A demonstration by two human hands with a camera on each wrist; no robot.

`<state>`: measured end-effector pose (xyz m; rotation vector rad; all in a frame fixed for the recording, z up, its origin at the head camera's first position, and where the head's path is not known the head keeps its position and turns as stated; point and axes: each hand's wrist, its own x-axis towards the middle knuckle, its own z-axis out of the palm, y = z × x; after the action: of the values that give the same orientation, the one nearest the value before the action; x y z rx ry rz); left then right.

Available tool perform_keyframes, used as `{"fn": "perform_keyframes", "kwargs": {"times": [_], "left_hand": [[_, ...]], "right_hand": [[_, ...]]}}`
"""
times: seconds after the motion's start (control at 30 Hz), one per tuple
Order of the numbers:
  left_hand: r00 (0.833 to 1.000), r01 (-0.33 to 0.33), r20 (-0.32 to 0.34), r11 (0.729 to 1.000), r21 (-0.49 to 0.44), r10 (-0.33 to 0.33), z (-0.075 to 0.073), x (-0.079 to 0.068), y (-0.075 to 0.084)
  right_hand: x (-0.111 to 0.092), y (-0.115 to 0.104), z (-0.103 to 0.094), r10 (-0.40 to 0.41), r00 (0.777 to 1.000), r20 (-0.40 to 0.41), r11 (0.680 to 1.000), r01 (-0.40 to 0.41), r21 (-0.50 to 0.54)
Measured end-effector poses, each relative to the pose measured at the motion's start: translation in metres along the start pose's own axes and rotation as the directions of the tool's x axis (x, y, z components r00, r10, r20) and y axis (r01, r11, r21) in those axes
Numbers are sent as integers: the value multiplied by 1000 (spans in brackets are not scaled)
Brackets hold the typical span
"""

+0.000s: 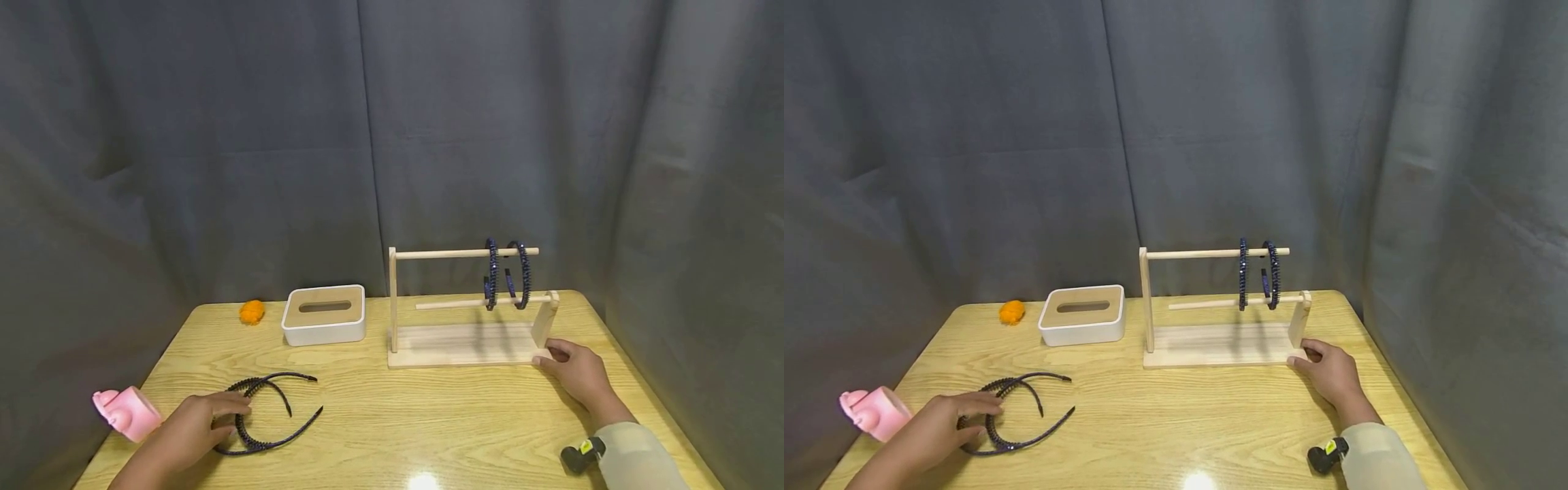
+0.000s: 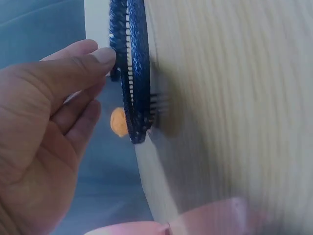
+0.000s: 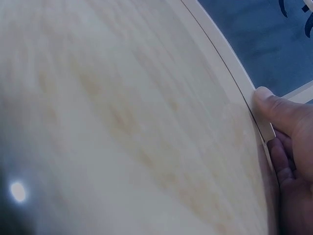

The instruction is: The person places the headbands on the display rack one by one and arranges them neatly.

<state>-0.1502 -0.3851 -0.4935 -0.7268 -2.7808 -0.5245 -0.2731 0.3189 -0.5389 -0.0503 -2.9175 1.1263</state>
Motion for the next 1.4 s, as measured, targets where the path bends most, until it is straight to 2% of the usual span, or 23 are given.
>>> {"fn": "perform_keyframes", "kwargs": {"times": [0.2, 0.4, 0.5, 0.63, 0.7, 0.77, 0.9, 1.0, 1.13, 1.23, 1.33, 1.4], "left_hand": [[998, 45, 50, 997, -69, -41, 2, -3, -6], [989, 31, 144, 999, 17, -33, 4, 1, 2], [989, 13, 147, 999, 48, -20, 6, 4, 10], [994, 2, 109, 997, 72, -10, 6, 7, 18], [996, -31, 83, 995, 96, 23, 7, 8, 22], [995, -93, 35, 988, 122, 90, 8, 10, 24], [976, -194, -72, 971, 140, 205, 10, 15, 28], [965, -215, -128, 969, 126, 230, 12, 20, 32], [968, -138, -194, 984, 112, 158, 16, 27, 38], [962, -67, -258, 993, 100, 91, 16, 32, 42], [955, 22, -296, 999, 32, -12, 14, 35, 48], [947, 97, -303, 995, -32, -103, 11, 38, 53]], "right_hand": [[1, 2, 1, -1, 1000, -7, 1000, 1, -2], [0, -1, 1, -6, 1000, -14, 1000, 6, -8], [0, -1, 1, -3, 1000, -18, 1000, 3, -9], [1, 0, 1, -5, 1000, -15, 1000, 5, -2], [2, 0, 1, -4, 1000, -12, 1000, 4, 1], [2, 0, 1, -1, 1000, -8, 1000, 1, 1], [1, -1, 2, 4, 1000, -6, 1000, -4, 1], [0, -1, 2, 4, 1000, -7, 1000, -4, -2], [2, 0, 2, 9, 1000, -4, 1000, -9, -10], [4, 3, 3, 7, 1000, -5, 1000, -7, -10], [4, 4, 4, -3, 1000, -8, 1000, 3, -6], [3, 3, 4, -9, 1000, -10, 1000, 8, -5]]}}
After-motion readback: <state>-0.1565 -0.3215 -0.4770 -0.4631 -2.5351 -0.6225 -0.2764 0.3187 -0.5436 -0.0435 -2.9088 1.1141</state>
